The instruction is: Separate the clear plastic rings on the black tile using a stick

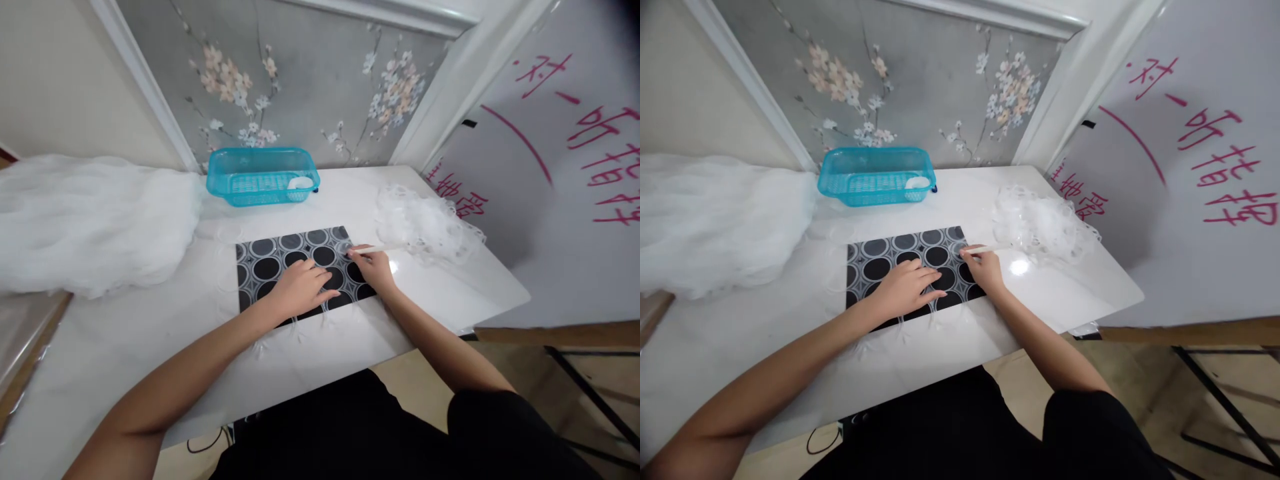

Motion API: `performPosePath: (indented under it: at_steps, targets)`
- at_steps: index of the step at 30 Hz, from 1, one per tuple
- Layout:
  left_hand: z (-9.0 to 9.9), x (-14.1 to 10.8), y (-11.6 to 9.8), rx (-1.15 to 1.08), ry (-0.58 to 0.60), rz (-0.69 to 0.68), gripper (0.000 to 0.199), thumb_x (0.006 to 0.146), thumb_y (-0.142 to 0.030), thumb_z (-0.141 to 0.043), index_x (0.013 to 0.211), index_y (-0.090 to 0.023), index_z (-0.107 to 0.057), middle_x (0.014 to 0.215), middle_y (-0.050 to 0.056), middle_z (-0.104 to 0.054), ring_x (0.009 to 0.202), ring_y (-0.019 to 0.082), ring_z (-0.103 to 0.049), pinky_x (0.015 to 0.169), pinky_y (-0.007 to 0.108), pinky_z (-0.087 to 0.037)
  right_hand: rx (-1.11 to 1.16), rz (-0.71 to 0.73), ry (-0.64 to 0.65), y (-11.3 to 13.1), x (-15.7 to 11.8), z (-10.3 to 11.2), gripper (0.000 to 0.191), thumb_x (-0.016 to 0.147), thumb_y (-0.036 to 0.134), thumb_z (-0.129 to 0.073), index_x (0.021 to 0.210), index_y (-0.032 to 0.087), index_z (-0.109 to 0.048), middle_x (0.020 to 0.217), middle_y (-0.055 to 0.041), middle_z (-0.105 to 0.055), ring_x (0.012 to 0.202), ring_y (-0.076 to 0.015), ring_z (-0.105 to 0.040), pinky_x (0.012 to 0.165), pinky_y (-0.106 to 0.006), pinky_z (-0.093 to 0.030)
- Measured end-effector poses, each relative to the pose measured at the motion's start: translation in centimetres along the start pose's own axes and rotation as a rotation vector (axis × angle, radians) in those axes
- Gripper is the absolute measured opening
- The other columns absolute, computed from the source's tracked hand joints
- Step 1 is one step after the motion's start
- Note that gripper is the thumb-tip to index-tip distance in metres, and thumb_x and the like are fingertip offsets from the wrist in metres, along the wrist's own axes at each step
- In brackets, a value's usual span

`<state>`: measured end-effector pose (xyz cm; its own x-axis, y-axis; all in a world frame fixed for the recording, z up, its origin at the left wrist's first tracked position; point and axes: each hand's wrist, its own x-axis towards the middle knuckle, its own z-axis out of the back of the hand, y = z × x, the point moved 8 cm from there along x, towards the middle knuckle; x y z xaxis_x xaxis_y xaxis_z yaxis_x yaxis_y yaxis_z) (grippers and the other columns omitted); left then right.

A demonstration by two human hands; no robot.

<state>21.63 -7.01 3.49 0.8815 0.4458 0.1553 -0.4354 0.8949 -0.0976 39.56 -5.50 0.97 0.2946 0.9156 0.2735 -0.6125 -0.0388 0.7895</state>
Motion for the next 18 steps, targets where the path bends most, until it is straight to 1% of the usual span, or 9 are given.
performPosePath:
  at_steps: [2, 4, 6, 9, 18]
  targets:
    - [-0.2, 0.6, -0.5, 0.016, -0.038, -0.024, 0.06, 0.092, -0.06, -0.033, 0.129, -0.019, -0.055, 0.132, 0.005, -0.057, 0.105, 0.023, -0.049, 0.084, 0.035, -0.036, 0.033, -0.066, 0.005, -0.9, -1.0, -0.4, 0.031, 0.081, 0.044, -0.059, 0.079, 0.016, -0.073, 0.09, -0.0058, -0.074, 0.087, -0.0244, -0.069, 0.08, -0.032, -0.051]
    - [-0.9, 1.3, -0.8, 0.031, -0.023, -0.034, 0.067, 0.09, -0.065, -0.031, 0.136, -0.019, -0.049, 0.141, 0.004, -0.048, 0.109, 0.025, -0.046, 0.088, 0.036, -0.034, 0.039, -0.087, 0.004, -1.2, -1.1, -0.5, 0.03, 0.08, 0.044, -0.06, 0.076, 0.017, -0.072, 0.089, -0.0052, -0.074, 0.087, -0.0252, -0.069, 0.081, -0.033, -0.051]
    - [-1.7, 2.0, -0.8, 0.038, 0.01, -0.023, 0.071, 0.089, -0.067, -0.03, 0.136, -0.018, -0.049, 0.141, 0.004, -0.049, 0.11, 0.026, -0.045, 0.089, 0.037, -0.033, 0.046, -0.09, 0.002, -1.2, -0.7, -0.5, 0.028, 0.079, 0.043, -0.061, 0.076, 0.017, -0.072, 0.089, -0.0056, -0.074, 0.087, -0.0245, -0.069, 0.081, -0.033, -0.051]
    - [-2.4, 2.7, -0.6, 0.03, 0.049, -0.016, 0.071, 0.089, -0.068, -0.028, 0.133, -0.018, -0.052, 0.137, 0.003, -0.053, 0.109, 0.026, -0.044, 0.09, 0.037, -0.032, 0.062, -0.089, -0.006, -1.2, -0.3, -0.3, 0.026, 0.079, 0.041, -0.062, 0.078, 0.017, -0.072, 0.09, -0.0068, -0.074, 0.086, -0.0232, -0.069, 0.08, -0.032, -0.052]
    - [-2.7, 2.8, -0.5, 0.018, 0.083, -0.009, 0.071, 0.088, -0.068, -0.031, 0.132, -0.018, -0.054, 0.137, 0.004, -0.053, 0.109, 0.026, -0.043, 0.089, 0.037, -0.032, 0.049, -0.095, 0.0, -1.4, -0.6, -0.4, 0.026, 0.079, 0.041, -0.062, 0.079, 0.017, -0.073, 0.09, -0.0067, -0.073, 0.086, -0.0224, -0.069, 0.078, -0.031, -0.051]
